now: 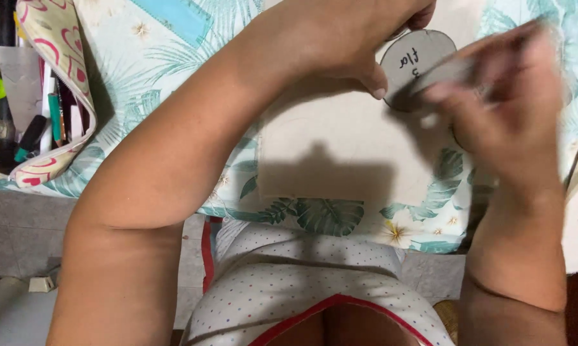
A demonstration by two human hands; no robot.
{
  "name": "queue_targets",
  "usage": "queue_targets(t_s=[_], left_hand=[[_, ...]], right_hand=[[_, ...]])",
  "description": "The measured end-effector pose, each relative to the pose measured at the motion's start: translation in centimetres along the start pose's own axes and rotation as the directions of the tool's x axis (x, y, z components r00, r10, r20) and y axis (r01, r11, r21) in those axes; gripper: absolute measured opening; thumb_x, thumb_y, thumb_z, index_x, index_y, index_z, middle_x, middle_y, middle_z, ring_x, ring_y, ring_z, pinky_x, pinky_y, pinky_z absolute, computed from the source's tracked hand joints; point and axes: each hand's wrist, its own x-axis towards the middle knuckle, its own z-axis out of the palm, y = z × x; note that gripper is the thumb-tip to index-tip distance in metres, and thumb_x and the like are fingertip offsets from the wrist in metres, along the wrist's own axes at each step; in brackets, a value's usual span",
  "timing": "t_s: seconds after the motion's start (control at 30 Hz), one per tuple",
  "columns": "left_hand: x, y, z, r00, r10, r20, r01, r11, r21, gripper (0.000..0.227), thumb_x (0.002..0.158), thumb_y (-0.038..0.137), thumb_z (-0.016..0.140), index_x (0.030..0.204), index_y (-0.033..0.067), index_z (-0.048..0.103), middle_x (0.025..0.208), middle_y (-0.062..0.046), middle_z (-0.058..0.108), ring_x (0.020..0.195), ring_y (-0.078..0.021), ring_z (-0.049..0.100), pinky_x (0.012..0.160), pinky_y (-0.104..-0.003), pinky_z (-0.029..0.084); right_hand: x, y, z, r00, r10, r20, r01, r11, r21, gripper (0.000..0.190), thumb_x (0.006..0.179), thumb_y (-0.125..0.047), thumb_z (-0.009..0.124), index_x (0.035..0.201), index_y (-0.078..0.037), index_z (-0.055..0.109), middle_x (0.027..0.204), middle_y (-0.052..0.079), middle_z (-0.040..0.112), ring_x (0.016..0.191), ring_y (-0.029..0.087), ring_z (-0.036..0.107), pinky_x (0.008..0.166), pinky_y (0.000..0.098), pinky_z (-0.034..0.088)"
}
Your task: Tracing circular templates onto a piece of fabric using a pencil.
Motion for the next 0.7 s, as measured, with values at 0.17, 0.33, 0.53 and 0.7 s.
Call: queue_targets(t_s=[0.17,0.33,0.53,0.7], left_hand=[[0.7,-1.0,0.6,0.997,0.069,-0.042,-0.069,0.997,0.018,0.043,0.061,0.016,0.074,0.089,0.0124,0.042,0.077,-0.001,0.046,0.058,-0.0166,0.035,0.045,-0.032,0.028],[1.0,-1.6,0.9,0.992,0.106,-0.062,-0.103,0.994,0.042,0.033,0.064,0.012,0.069,0.087,0.0124,0.045,0.077,0.001,0.047,0.057,-0.015,0.036,0.044,-0.03,0.029],[1.5,-2.0,1.2,0.996,0.089,-0.014,-0.089,0.995,0.039,0.039,0.061,0.015,0.074,0.087,0.0136,0.045,0.078,0.001,0.048,0.058,-0.0162,0.037,0.044,-0.031,0.03],[1.2,-1.5,0.8,0.997,0.078,-0.003,-0.078,0.997,-0.02,0.036,0.065,0.014,0.073,0.088,0.0122,0.045,0.078,0.001,0.047,0.059,-0.0152,0.038,0.046,-0.03,0.03]], right_hand=[[2.4,-5.2,4.0,0.904,-0.014,0.426,0.018,1.0,-0.006,0.008,0.082,-0.002,0.056,0.081,-0.005,0.049,0.091,0.01,0.066,0.079,0.019,0.064,0.059,0.0289,0.054],[1.7,-3.8,5.0,0.895,-0.406,0.186,0.407,0.913,0.035,0.037,0.084,0.006,0.069,0.07,-0.003,0.036,0.089,0.017,0.06,0.08,0.021,0.06,0.063,0.0256,0.05],[1.6,-3.2,5.2,0.905,-0.405,0.133,0.416,0.907,-0.07,0.034,0.084,0.006,0.07,0.075,-0.005,0.039,0.087,0.012,0.065,0.085,0.022,0.064,0.084,0.0395,0.04],[1.6,-3.7,5.3,0.892,-0.44,0.106,0.452,0.876,-0.171,0.028,0.088,0.008,0.064,0.074,-0.006,0.044,0.085,0.007,0.068,0.079,0.017,0.063,0.087,0.0381,0.033]])
